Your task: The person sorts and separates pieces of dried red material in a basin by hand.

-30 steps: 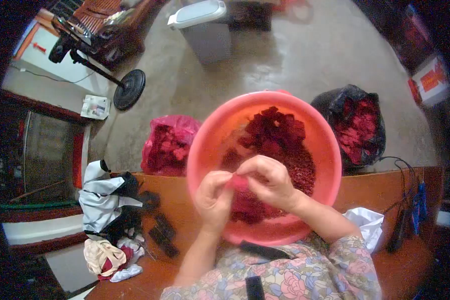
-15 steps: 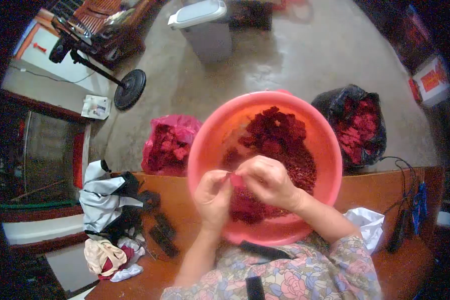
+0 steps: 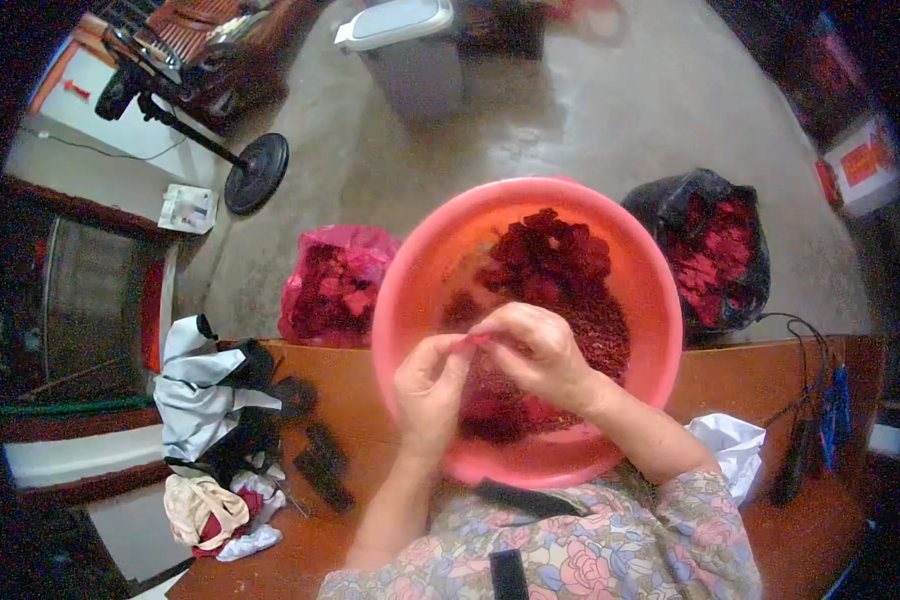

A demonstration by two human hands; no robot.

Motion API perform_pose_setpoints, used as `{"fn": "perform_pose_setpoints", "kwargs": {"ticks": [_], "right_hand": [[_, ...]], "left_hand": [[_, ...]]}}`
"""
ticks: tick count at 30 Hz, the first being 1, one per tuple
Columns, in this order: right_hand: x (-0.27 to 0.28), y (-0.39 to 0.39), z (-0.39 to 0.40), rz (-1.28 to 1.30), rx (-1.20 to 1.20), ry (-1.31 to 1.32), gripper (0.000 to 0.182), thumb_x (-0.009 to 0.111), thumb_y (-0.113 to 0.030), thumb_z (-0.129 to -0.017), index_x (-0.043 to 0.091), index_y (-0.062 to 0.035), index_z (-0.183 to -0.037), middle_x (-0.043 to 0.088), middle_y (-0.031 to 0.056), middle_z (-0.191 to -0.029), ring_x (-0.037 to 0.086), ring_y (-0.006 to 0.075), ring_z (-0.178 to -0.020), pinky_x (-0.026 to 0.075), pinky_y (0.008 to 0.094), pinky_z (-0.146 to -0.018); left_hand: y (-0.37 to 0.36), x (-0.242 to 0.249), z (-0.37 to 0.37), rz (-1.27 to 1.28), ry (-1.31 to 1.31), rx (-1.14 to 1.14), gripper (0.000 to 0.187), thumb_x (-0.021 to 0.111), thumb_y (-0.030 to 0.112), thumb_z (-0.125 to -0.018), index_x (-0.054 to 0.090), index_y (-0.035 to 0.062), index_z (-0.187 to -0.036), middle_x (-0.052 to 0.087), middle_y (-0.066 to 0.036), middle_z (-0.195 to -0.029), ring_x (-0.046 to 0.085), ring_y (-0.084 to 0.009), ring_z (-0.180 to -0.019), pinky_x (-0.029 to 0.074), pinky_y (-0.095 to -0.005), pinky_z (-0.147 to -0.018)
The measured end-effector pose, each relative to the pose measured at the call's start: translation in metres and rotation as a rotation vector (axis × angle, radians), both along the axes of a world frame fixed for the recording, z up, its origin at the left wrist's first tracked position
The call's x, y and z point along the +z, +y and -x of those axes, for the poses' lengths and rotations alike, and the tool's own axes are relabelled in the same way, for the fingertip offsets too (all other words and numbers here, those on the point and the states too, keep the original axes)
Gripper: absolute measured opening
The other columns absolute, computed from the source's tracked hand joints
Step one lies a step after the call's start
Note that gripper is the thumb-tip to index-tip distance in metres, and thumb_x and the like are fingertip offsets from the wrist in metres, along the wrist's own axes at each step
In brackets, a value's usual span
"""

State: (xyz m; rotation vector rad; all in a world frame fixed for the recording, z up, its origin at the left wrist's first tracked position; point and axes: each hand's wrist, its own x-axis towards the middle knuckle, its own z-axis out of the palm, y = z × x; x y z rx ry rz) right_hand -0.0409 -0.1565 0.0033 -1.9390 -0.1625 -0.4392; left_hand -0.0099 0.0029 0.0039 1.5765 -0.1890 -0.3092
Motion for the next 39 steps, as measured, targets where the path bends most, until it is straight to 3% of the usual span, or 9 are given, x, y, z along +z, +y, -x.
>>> {"fn": "perform_pose_setpoints", "kwargs": {"ticks": [5,8,16,20,29,32,35,39], "right_hand": [[-0.001,0.002,0.0,-0.072,-0.019,0.039,0.018,0.065,0.003,-0.072,0.063,-0.0007,-0.089,0.064,0.0119,-0.083,0.064,0.0229,-0.075,0.051,0.032,-0.065],[-0.005,0.004,-0.003,-0.089,-0.051,-0.038,0.014,0.066,-0.002,-0.074,0.064,-0.0046,-0.088,0.062,0.0081,-0.077,0.06,0.0193,-0.062,0.048,0.0296,-0.054],[-0.008,0.003,0.0,-0.11,-0.065,0.025,0.016,0.065,-0.002,-0.075,0.064,-0.0036,-0.091,0.063,0.0084,-0.08,0.059,0.0173,-0.062,0.047,0.028,-0.053],[-0.003,0.004,0.001,-0.143,-0.037,0.091,0.015,0.065,-0.002,-0.076,0.064,-0.0029,-0.091,0.063,0.0081,-0.08,0.059,0.0156,-0.062,0.047,0.0269,-0.053],[-0.013,0.003,-0.001,-0.053,-0.121,-0.072,0.012,0.068,-0.003,-0.075,0.064,-0.0029,-0.086,0.062,0.0093,-0.075,0.061,0.0193,-0.064,0.047,0.0293,-0.052],[-0.014,0.007,-0.001,-0.051,-0.149,-0.064,0.011,0.066,-0.002,-0.076,0.064,-0.0022,-0.087,0.063,0.009,-0.075,0.061,0.0171,-0.063,0.047,0.0291,-0.053],[-0.005,0.009,0.003,-0.203,-0.111,0.118,0.011,0.065,-0.002,-0.078,0.064,-0.0016,-0.089,0.064,0.0094,-0.077,0.061,0.0144,-0.065,0.048,0.0281,-0.054],[-0.002,0.008,0.003,-0.256,-0.086,0.164,0.012,0.063,-0.001,-0.079,0.064,-0.0012,-0.09,0.065,0.0097,-0.079,0.062,0.0131,-0.068,0.05,0.0267,-0.057]], "left_hand": [[-0.001,0.005,0.0,-0.046,-0.017,-0.028,0.012,0.06,0.006,-0.089,0.065,-0.0006,-0.097,0.064,-0.004,-0.092,0.057,-0.0104,-0.085,0.046,-0.0236,-0.076],[0.0,0.003,-0.001,-0.11,-0.122,-0.046,0.013,0.06,0.006,-0.089,0.065,-0.0012,-0.098,0.064,-0.005,-0.093,0.058,-0.0122,-0.086,0.047,-0.0256,-0.077],[-0.002,0.005,-0.001,-0.24,-0.307,-0.057,0.014,0.06,0.003,-0.086,0.064,-0.0005,-0.098,0.065,-0.01,-0.096,0.062,-0.0186,-0.089,0.049,-0.03,-0.081],[-0.001,0.002,-0.001,-0.286,-0.384,-0.03,0.015,0.06,0.0,-0.083,0.064,-0.0002,-0.098,0.065,-0.012,-0.095,0.063,-0.0214,-0.087,0.05,-0.0312,-0.08],[-0.005,0.002,-0.001,-0.365,-0.563,-0.05,0.016,0.06,-0.002,-0.079,0.063,0.0004,-0.095,0.064,-0.014,-0.09,0.062,-0.0286,-0.083,0.05,-0.0363,-0.075],[-0.005,0.003,-0.002,-0.416,-0.68,-0.057,0.017,0.06,-0.003,-0.076,0.061,0.0001,-0.093,0.063,-0.015,-0.088,0.061,-0.031,-0.081,0.049,-0.0384,-0.073],[-0.004,0.003,0.0,-0.421,-0.717,-0.049,0.018,0.06,-0.004,-0.075,0.06,-0.0002,-0.093,0.062,-0.016,-0.088,0.06,-0.0322,-0.08,0.049,-0.0393,-0.071],[-0.006,0.005,0.001,-0.424,-0.738,-0.041,0.019,0.06,-0.004,-0.074,0.06,-0.0004,-0.093,0.062,-0.016,-0.088,0.06,-0.0327,-0.081,0.049,-0.0394,-0.072]]}}
